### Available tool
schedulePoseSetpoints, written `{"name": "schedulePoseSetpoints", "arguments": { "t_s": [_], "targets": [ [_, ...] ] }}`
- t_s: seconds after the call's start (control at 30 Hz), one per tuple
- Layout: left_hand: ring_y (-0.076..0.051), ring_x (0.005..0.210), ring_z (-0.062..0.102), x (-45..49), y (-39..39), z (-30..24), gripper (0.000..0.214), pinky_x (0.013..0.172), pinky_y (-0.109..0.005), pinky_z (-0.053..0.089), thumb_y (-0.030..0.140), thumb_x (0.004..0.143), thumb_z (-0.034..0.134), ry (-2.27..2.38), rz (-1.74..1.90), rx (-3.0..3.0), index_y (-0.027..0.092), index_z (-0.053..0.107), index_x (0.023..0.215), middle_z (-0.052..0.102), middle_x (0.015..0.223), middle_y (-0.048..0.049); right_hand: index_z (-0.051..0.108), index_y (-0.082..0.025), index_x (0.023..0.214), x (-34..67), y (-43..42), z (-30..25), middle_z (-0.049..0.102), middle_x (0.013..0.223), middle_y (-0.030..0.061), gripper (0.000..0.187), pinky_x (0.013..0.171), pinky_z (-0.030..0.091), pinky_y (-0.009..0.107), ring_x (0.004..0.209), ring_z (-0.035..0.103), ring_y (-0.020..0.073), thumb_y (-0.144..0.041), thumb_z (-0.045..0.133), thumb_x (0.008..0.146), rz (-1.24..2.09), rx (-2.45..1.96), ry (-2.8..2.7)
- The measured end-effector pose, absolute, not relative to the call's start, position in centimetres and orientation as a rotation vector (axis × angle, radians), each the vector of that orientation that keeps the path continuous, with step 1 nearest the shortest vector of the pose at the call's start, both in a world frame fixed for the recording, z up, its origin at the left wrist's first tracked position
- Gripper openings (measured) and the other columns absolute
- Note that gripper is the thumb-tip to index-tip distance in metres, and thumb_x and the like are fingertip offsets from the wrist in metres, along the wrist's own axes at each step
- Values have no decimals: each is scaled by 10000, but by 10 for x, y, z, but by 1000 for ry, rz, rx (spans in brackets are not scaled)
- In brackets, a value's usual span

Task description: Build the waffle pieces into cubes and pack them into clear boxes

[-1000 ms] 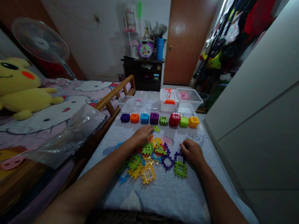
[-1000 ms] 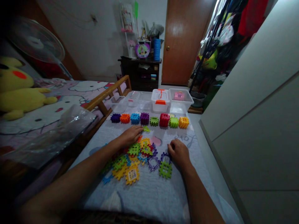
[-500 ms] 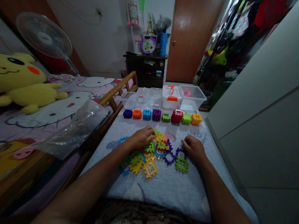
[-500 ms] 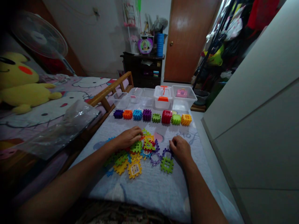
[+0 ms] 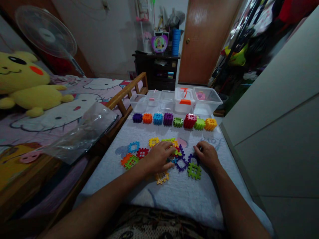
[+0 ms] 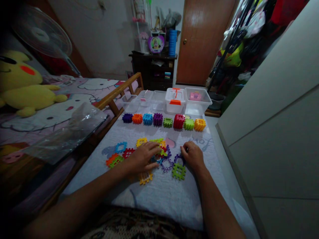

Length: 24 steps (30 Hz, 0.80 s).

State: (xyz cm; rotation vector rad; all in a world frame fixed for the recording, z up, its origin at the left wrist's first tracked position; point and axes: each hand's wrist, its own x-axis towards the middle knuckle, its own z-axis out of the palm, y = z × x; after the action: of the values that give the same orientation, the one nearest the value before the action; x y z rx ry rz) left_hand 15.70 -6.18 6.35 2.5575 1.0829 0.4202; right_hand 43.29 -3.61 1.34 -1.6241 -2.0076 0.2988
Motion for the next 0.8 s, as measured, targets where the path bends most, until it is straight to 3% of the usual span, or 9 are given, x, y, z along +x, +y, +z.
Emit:
{"name": "schedulePoseSetpoints", "arguments": {
  "t_s": [0.2, 0.47, 0.7, 0.8],
  "targets": [
    [-316, 1221, 494, 178, -67, 54, 504, 1041, -501, 411, 204, 818, 683, 1085, 375, 2602, 258, 513, 1289, 555, 1347, -114, 557, -215, 699, 428, -37, 19, 594, 738, 37, 196, 676, 404, 304, 698, 553, 181, -328, 530, 857, 397, -1532, -2014],
    [-260, 1109, 575, 209, -71, 48, 304, 966, -427, 457, 185, 957, 483, 882, 463, 2711, 237, 565, 1246, 626, 1221, -106, 633, -196, 870, 422, -40, 27, 652, 843, 60, 115, 795, 426, 350, 831, 565, 213, -255, 539, 838, 511, -1357, -2063],
    [-236, 1173, 547, 195, -59, 58, 375, 1031, -406, 437, 90, 859, 519, 950, 562, 2632, 223, 593, 1203, 600, 1306, -91, 683, -203, 906, 423, -40, 24, 662, 939, 71, 160, 866, 412, 381, 915, 558, 226, -233, 535, 852, 510, -1292, -2172],
    [-267, 1143, 549, 184, -44, 62, 297, 1013, -452, 430, 149, 863, 547, 1212, 451, 2668, 193, 623, 1147, 639, 1203, -104, 691, -206, 918, 425, -39, 21, 661, 957, 78, 166, 883, 416, 400, 930, 557, 235, -240, 542, 851, 514, -1282, -2181]
  ]
}}
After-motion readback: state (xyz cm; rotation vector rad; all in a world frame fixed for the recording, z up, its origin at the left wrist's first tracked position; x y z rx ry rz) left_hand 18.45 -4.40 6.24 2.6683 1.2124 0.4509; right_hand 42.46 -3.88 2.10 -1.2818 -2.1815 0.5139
